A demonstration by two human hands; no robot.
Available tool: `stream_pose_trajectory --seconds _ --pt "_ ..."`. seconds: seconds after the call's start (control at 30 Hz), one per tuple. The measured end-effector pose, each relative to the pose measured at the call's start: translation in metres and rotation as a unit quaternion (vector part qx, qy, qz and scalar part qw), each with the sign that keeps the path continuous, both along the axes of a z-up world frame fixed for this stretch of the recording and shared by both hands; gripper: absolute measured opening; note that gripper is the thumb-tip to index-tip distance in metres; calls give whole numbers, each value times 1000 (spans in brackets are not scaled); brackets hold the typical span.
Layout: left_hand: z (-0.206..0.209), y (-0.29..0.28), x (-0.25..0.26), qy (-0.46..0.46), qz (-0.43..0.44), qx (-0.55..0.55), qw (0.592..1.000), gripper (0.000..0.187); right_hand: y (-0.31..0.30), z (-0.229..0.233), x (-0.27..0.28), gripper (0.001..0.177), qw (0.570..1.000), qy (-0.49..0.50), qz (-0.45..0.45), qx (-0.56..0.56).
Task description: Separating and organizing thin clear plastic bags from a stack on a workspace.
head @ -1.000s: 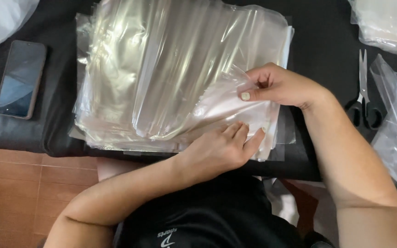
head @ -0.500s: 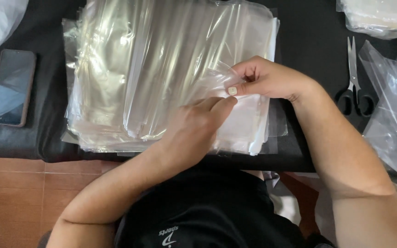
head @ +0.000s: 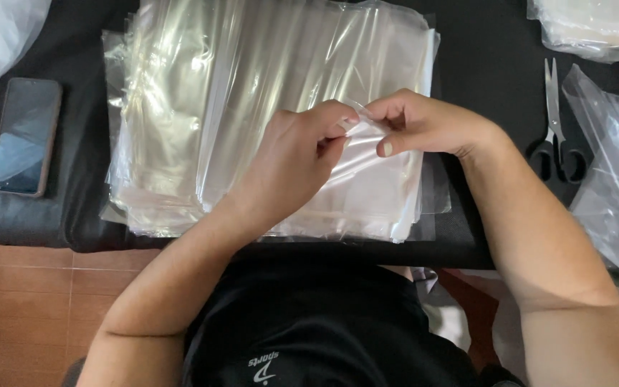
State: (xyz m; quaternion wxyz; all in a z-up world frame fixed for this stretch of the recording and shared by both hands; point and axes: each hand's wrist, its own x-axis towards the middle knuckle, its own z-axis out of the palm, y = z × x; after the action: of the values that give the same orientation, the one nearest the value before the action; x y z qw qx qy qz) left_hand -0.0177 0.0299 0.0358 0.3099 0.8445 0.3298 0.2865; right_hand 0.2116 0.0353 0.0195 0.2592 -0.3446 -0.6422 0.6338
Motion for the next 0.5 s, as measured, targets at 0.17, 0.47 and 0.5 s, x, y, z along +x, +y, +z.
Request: stream_pose_trajectory --seconds 0.17,0.47,0.5 --pt "3 1 2 -10 9 -25 1000 31 3 -21 5 16 1000 -10 -16 12" --pt "0 4 3 -10 10 -59 998 38 2 -16 2 17 999 -21 -30 -2" --pt "-2 5 3 -11 7 -56 998 39 1 -12 0 18 999 -19 -29 0"
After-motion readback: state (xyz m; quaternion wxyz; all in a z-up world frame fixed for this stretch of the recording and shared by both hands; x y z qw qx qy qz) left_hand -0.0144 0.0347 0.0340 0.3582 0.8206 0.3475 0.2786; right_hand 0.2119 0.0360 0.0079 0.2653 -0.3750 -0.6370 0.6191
